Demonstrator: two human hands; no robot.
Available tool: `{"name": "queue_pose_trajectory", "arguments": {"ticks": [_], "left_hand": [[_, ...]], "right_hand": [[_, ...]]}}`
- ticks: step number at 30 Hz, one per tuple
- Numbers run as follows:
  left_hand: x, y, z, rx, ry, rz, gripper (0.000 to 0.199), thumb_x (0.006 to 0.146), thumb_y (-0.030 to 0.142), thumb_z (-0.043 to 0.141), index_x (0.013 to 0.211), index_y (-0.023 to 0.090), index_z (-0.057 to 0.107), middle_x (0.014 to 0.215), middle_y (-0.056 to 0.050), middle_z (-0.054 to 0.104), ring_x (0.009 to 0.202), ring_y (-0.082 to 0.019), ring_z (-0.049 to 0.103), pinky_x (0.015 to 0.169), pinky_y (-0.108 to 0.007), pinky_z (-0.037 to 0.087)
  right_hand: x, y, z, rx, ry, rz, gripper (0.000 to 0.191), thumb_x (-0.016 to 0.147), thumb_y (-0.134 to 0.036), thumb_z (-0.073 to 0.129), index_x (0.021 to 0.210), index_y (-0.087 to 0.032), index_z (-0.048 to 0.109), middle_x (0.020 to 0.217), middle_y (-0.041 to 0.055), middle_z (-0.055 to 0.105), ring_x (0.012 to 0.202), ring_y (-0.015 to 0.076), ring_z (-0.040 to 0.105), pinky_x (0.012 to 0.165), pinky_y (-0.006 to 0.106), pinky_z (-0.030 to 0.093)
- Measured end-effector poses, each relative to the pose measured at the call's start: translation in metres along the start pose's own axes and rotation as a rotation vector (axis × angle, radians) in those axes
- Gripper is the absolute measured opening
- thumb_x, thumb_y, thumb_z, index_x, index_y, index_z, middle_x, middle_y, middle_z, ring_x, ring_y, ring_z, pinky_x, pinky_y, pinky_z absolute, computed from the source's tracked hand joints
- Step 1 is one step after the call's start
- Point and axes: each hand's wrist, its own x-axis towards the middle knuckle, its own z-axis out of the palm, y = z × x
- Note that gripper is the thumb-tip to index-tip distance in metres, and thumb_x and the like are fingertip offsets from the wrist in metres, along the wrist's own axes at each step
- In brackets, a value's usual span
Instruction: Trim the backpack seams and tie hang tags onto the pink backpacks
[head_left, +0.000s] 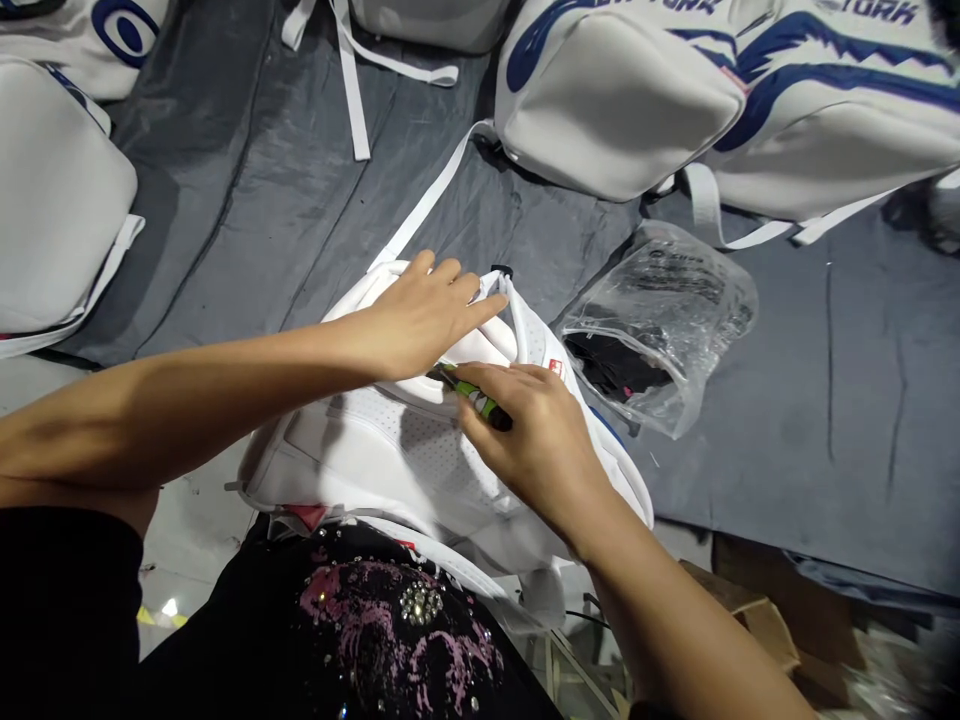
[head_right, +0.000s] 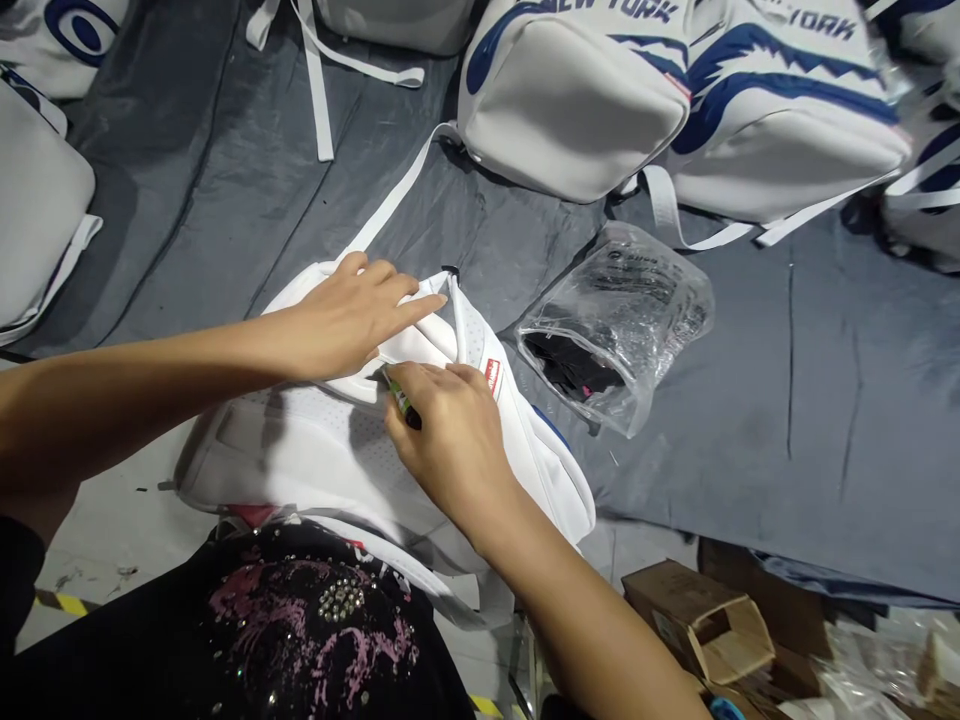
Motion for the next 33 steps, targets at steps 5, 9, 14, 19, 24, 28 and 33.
{"name": "queue_pose_trajectory", "arguments": {"ticks": [5,9,14,19,24,28,33], "left_hand": [[-0.001,0.001,-0.003,0.038,-0.014,0.001,0.066,0.092,0.012,0.046,0.155,0.025,0.030,0.143,-0.011,0.053,0.125,-0.030,0.047,0.103,-0.043,0.031],[-0.001,0.000,-0.002,0.029,-0.018,0.001,0.066,0.092,0.012,0.048,0.155,0.025,0.031,0.143,-0.011,0.053,0.125,-0.031,0.047,0.103,-0.043,0.031],[0.001,0.001,0.001,0.000,-0.003,0.004,0.070,0.090,0.016,0.054,0.155,0.025,0.031,0.145,-0.012,0.052,0.128,-0.032,0.046,0.105,-0.046,0.031],[-0.017,-0.002,-0.018,0.020,-0.047,-0.095,0.085,0.088,0.025,0.061,0.160,0.026,0.016,0.156,-0.015,0.037,0.137,-0.037,0.038,0.108,-0.049,0.033],[-0.034,-0.014,-0.027,-0.068,-0.146,-0.153,0.110,0.081,0.033,0.070,0.161,0.033,-0.005,0.160,-0.015,0.029,0.137,-0.039,0.035,0.100,-0.046,0.044],[-0.021,-0.008,-0.026,0.009,-0.315,-0.279,0.125,0.074,0.034,0.078,0.160,0.030,-0.013,0.162,-0.020,0.020,0.136,-0.044,0.034,0.096,-0.050,0.049],[-0.012,0.001,-0.029,0.097,-0.391,-0.337,0.125,0.076,0.025,0.076,0.159,0.029,-0.018,0.164,-0.020,0.015,0.139,-0.043,0.031,0.100,-0.051,0.048]], "right_hand": [[-0.003,0.002,0.002,0.036,0.031,-0.019,0.023,0.091,-0.023,0.054,0.107,-0.022,0.071,0.101,0.0057,0.079,0.090,0.0240,0.073,0.089,0.044,0.053],[-0.002,0.003,0.003,0.030,0.042,0.001,0.024,0.090,-0.023,0.054,0.107,-0.021,0.072,0.099,0.0069,0.079,0.088,0.0245,0.074,0.088,0.045,0.053],[-0.006,0.005,0.002,0.028,0.052,0.051,0.024,0.090,-0.024,0.055,0.106,-0.019,0.073,0.094,0.0084,0.079,0.084,0.0263,0.074,0.084,0.046,0.054],[-0.010,0.009,0.007,0.188,0.129,0.038,0.023,0.090,-0.025,0.059,0.107,-0.021,0.073,0.103,0.0071,0.079,0.094,0.0259,0.074,0.088,0.046,0.054],[-0.004,0.004,0.023,0.405,0.206,0.023,0.023,0.090,-0.026,0.062,0.110,-0.023,0.074,0.110,0.0054,0.078,0.100,0.0228,0.073,0.091,0.044,0.054],[0.004,0.003,0.036,0.482,0.234,0.039,0.021,0.088,-0.026,0.064,0.107,-0.025,0.076,0.104,0.0027,0.079,0.092,0.0211,0.073,0.091,0.044,0.053],[0.006,0.005,0.047,0.499,0.303,0.027,0.021,0.087,-0.024,0.066,0.106,-0.023,0.076,0.101,0.0029,0.080,0.087,0.0205,0.072,0.090,0.044,0.051]]}}
